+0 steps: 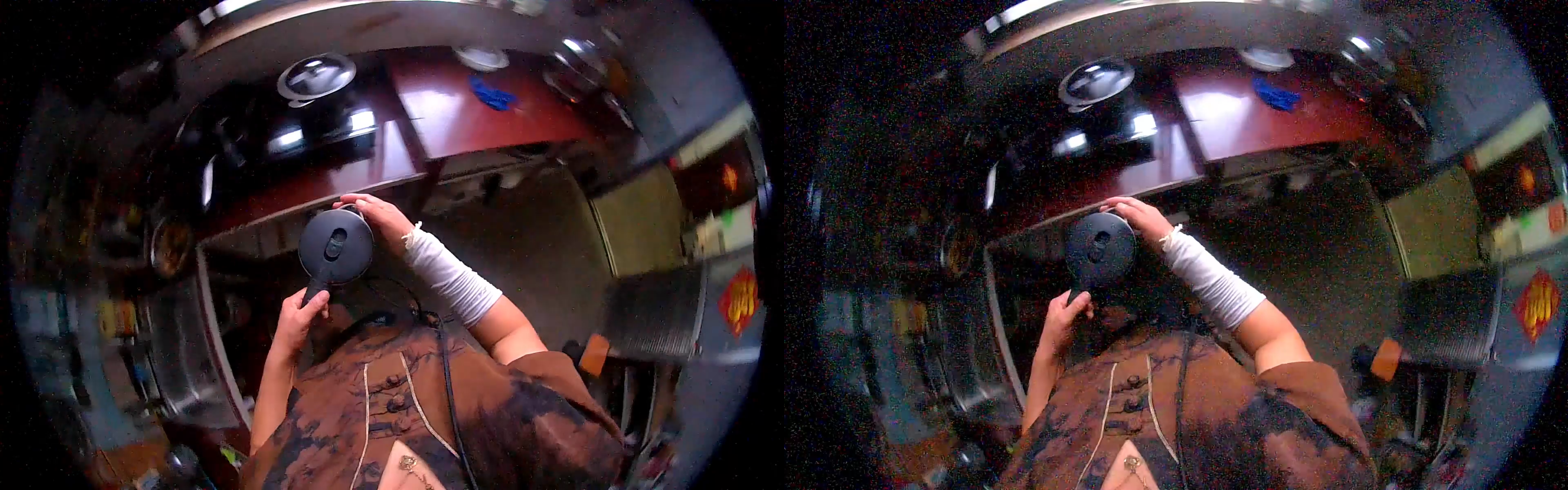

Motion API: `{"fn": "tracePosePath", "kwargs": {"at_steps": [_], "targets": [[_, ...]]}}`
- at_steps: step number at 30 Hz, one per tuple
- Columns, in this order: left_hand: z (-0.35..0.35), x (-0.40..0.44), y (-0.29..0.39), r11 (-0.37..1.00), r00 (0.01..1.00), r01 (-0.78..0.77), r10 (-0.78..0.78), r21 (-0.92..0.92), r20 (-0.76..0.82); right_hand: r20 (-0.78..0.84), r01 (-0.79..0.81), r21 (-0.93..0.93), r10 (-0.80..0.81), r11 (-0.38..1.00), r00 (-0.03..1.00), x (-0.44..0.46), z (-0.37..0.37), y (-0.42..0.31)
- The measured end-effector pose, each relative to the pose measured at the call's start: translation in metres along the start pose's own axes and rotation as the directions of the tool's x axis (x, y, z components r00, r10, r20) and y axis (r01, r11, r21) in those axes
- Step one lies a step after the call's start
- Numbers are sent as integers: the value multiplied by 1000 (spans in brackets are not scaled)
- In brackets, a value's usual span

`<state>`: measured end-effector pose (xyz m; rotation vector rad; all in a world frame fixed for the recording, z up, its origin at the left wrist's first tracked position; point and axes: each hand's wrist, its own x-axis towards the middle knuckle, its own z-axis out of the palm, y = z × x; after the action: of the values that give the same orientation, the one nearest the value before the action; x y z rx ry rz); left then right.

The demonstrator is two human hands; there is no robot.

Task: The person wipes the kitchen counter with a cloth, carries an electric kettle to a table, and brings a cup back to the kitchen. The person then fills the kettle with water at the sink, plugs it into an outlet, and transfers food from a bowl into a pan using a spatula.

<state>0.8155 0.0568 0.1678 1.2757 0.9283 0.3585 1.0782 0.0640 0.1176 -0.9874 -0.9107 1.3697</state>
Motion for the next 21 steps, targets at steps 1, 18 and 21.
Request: {"fn": "tracePosePath", "kwargs": {"at_steps": [1, 18, 21], "targets": [[-3, 5, 6, 999, 998, -2, -2, 51, 66, -102, 58, 1, -58, 998, 993, -11, -4, -3], [381, 296, 115, 964, 620, -13, -202, 267, 759, -975, 361, 220, 216, 906, 51, -393, -307, -20], [463, 318, 151, 951, 528, -65, -225, 304, 819, -970, 434, 196, 239, 879, -46, -438, -329, -10]]}}
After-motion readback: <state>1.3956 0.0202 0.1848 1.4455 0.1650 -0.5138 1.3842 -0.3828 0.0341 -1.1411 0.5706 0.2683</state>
